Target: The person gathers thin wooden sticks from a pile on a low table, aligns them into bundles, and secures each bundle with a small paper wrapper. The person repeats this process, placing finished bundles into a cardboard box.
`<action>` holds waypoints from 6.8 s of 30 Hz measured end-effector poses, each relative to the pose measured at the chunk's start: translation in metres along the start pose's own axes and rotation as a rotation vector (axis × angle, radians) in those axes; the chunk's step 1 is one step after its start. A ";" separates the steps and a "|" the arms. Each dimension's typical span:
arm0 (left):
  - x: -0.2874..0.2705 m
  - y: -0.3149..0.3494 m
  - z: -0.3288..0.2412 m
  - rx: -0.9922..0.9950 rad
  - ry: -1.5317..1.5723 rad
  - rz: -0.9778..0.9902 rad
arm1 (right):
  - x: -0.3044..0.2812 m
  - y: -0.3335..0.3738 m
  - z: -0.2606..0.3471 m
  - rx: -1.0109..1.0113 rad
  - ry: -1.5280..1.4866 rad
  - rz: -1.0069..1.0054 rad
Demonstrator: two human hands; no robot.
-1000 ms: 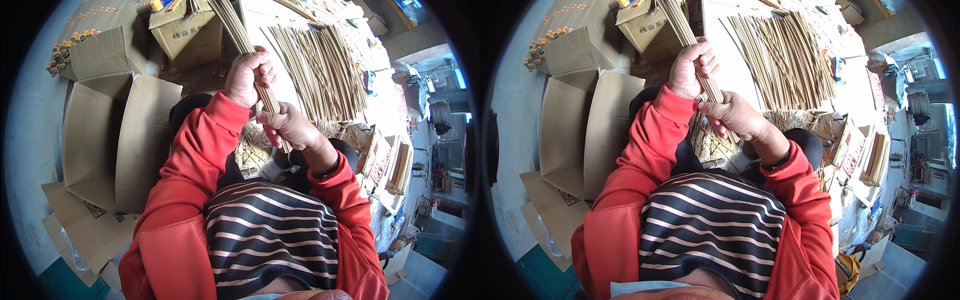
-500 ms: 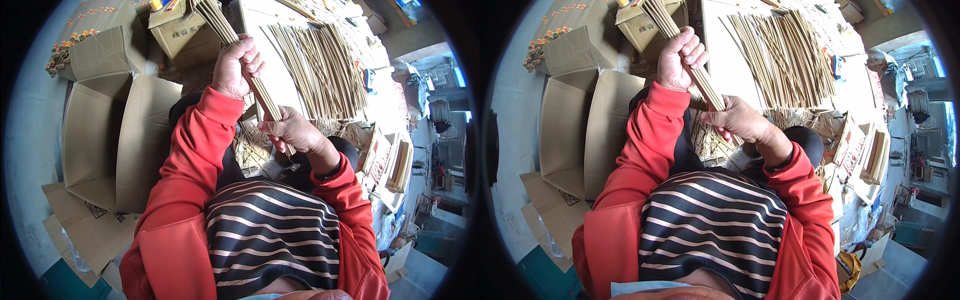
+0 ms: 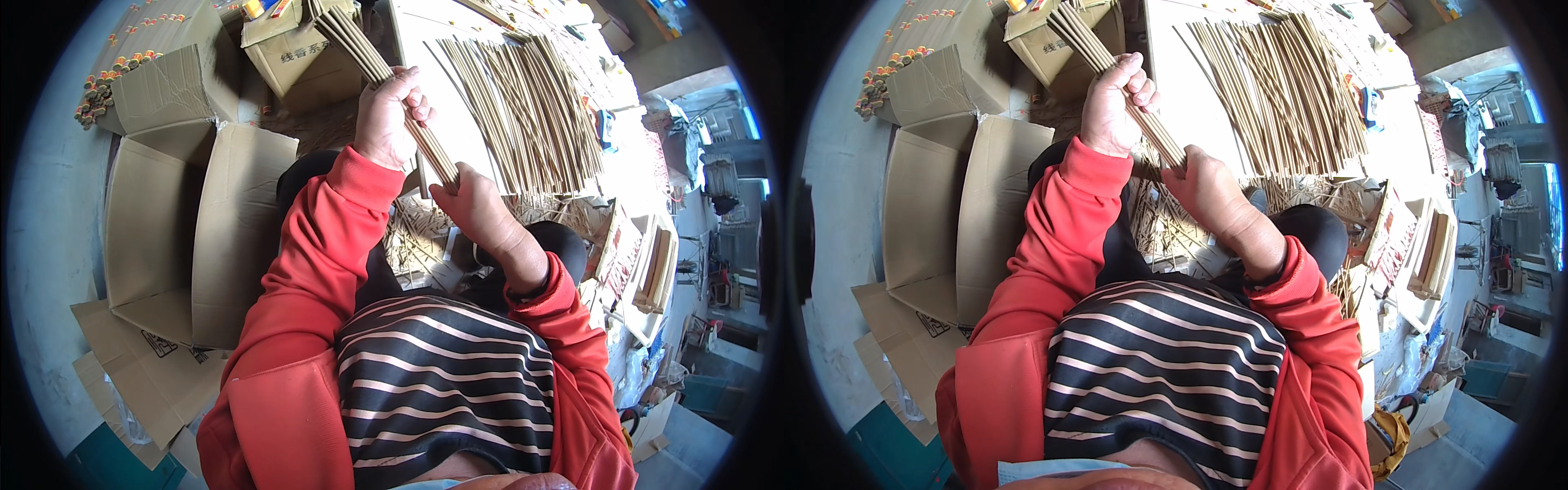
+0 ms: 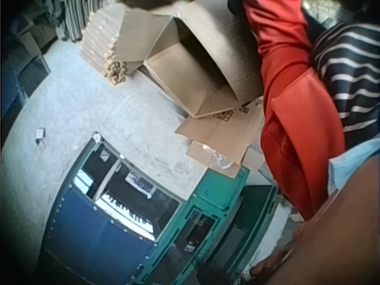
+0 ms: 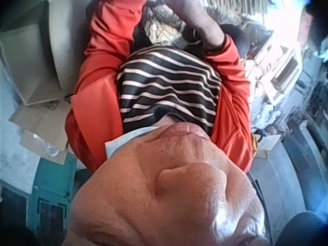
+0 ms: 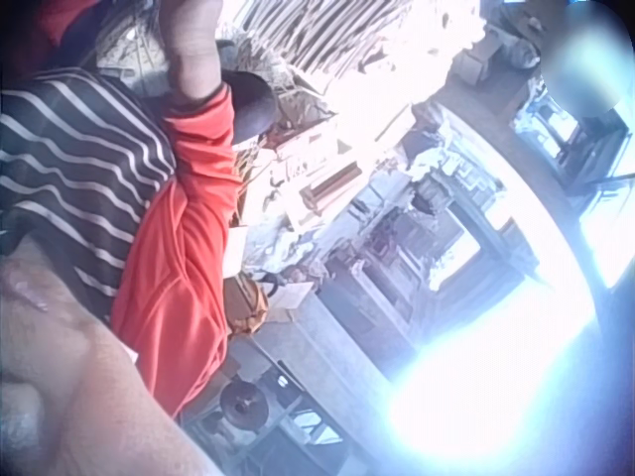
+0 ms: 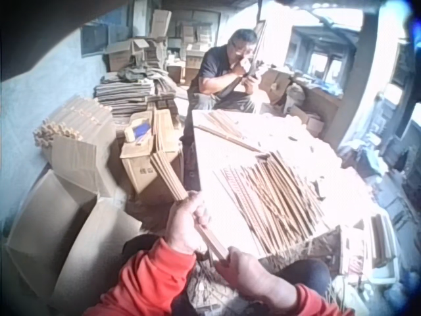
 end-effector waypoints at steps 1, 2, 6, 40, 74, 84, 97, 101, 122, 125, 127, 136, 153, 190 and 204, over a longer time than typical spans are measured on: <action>0.004 0.002 0.000 0.002 -0.019 0.008 | 0.000 0.000 0.000 -0.004 -0.017 0.001; 0.007 0.003 -0.001 0.004 -0.038 0.017 | 0.000 0.001 -0.001 0.006 -0.036 0.007; 0.010 0.004 0.000 -0.005 -0.036 0.055 | 0.001 0.003 -0.002 0.009 -0.065 0.020; 0.008 -0.038 -0.016 -0.025 0.010 0.087 | 0.017 0.017 -0.034 0.167 -0.824 0.600; 0.161 0.004 0.010 0.431 -0.856 0.135 | -0.040 -0.050 -0.033 -0.450 -0.726 -0.211; 0.173 0.014 0.008 0.043 -0.553 0.400 | -0.029 0.006 0.003 -0.242 -1.156 0.669; 0.096 -0.023 -0.006 0.065 -0.506 -0.120 | -0.025 -0.002 -0.031 -0.168 -0.763 0.223; 0.093 -0.037 -0.015 -0.001 -0.410 0.007 | -0.020 0.003 -0.034 -0.117 -0.818 0.347; 0.012 -0.059 0.026 -0.098 -0.384 -0.203 | 0.021 -0.008 -0.058 0.321 -1.150 0.686; 0.008 -0.056 0.028 -0.072 -0.372 -0.257 | 0.026 -0.009 -0.057 0.325 -1.178 0.710; 0.008 -0.055 0.029 -0.071 -0.372 -0.227 | 0.025 -0.007 -0.055 0.350 -1.204 0.736; 0.010 -0.036 0.053 -0.143 -0.341 -0.169 | 0.026 -0.013 -0.053 0.303 -1.201 0.722; 0.014 -0.032 0.049 -0.077 -0.487 -0.228 | 0.018 -0.024 -0.064 0.162 -0.877 0.417; 0.124 0.018 0.021 0.409 -0.737 0.263 | -0.032 -0.034 -0.038 -0.423 -0.547 -0.190; 0.098 0.022 0.035 0.294 -0.869 0.181 | -0.018 -0.024 -0.040 -0.479 -0.597 -0.221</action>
Point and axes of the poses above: each hand's wrist, its own y-axis away from the middle knuckle, its own x-axis out of the palm, z = x × y, the point moved 8 cm from there along -y, towards the middle knuckle, and after that the axes turned 3 degrees about z, right-handed, at the moved point
